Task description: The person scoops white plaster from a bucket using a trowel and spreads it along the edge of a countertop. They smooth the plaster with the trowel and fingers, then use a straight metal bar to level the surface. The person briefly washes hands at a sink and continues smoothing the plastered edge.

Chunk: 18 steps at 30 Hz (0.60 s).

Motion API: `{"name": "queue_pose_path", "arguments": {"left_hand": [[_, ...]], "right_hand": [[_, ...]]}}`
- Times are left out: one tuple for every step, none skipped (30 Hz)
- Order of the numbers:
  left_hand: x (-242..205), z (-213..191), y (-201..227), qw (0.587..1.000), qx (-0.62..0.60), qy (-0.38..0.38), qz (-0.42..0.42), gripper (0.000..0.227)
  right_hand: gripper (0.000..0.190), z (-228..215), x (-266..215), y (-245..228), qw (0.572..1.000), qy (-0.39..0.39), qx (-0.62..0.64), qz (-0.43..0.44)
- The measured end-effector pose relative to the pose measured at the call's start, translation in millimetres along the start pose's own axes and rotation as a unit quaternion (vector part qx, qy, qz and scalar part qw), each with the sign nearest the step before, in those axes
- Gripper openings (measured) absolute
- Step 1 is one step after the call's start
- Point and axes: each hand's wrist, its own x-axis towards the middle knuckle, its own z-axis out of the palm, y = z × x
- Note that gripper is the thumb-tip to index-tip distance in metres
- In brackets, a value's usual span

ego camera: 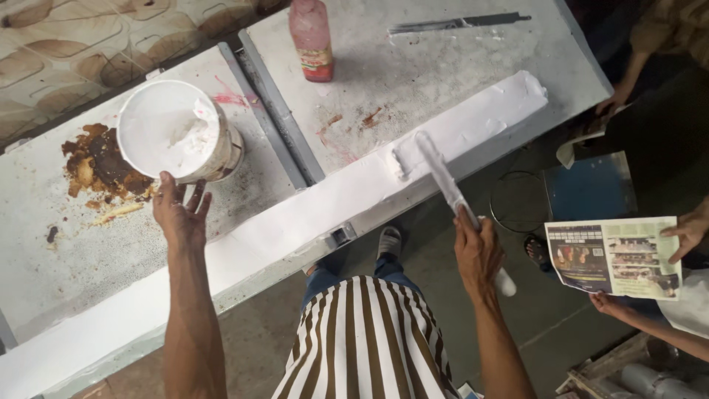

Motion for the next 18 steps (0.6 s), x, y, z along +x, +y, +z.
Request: {"name": "queue_pose_path", "arguments": {"left_hand": [[-2,1,0,1.0,0.0,0.011,-0.006,0.084],[-4,1,0,1.0,0.001,0.001,-0.001,0.086],[-6,0,1,1.0,0.003,-0.008,0.003,0.088],[-8,-1,1,1.0,0.006,-0.018,0.008,0.089],[-8,1,2,1.0,0.009,-0.023,0.01,0.091],[-6,3,4,0.999,0.011,-0.029,0.013,0.093],[-8,0,2,0.999,0.013,-0.028,0.011,0.095],[-9,-2,-1,0.999,0.019,-0.026,0.007,0.096],[-8,-1,-1,0.999,0.022,-0.024,0.006,0.097],[-7,-1,-1,0.999,0.025,-0.022,0.006,0.098],[-6,-1,0,0.999,0.03,-0.024,0.006,0.097],[-6,-2,2,0.999,0.034,-0.026,0.006,0.096],[-6,-2,3,0.999,0.04,-0.03,0.004,0.095],[-7,-3,5,0.999,0.045,-0.03,0.005,0.094],[-8,-2,5,0.998,0.048,-0.029,0.004,0.094],[-10,-3,6,0.998,0.051,-0.029,0.003,0.093],[-11,-1,4,0.998,0.051,-0.028,0.003,0.093],[-11,2,2,0.998,0.051,-0.027,0.003,0.092]], "right_hand": [[0.034,1,1,3,0.999,0.032,0.003,0.0],[0.033,3,1,2,0.999,0.015,0.041,0.013],[0.032,5,-2,-2,0.996,-0.003,0.08,0.027],[0.031,5,-8,-7,0.992,-0.021,0.119,0.04],[0.034,6,-11,-15,0.986,-0.065,0.141,0.061],[0.037,10,-17,-27,0.977,-0.109,0.163,0.081],[0.039,11,-26,-35,0.965,-0.159,0.182,0.097],[0.039,11,-35,-41,0.974,-0.121,0.182,0.054],[0.038,13,-38,-47,0.98,-0.079,0.185,0.008],[0.037,13,-39,-50,0.981,-0.036,0.187,-0.037],[0.038,14,-40,-51,0.986,-0.048,0.151,-0.041],[0.038,15,-39,-50,0.99,-0.06,0.115,-0.046],[0.039,14,-38,-48,0.993,-0.072,0.077,-0.048],[0.04,13,-38,-46,0.995,-0.057,0.076,-0.027],[0.04,11,-36,-43,0.997,-0.04,0.073,-0.009],[0.04,9,-35,-42,0.997,-0.024,0.069,0.01],[0.041,7,-34,-41,0.994,-0.061,0.088,0.033],[0.042,5,-34,-44,0.988,-0.097,0.107,0.056]]}}
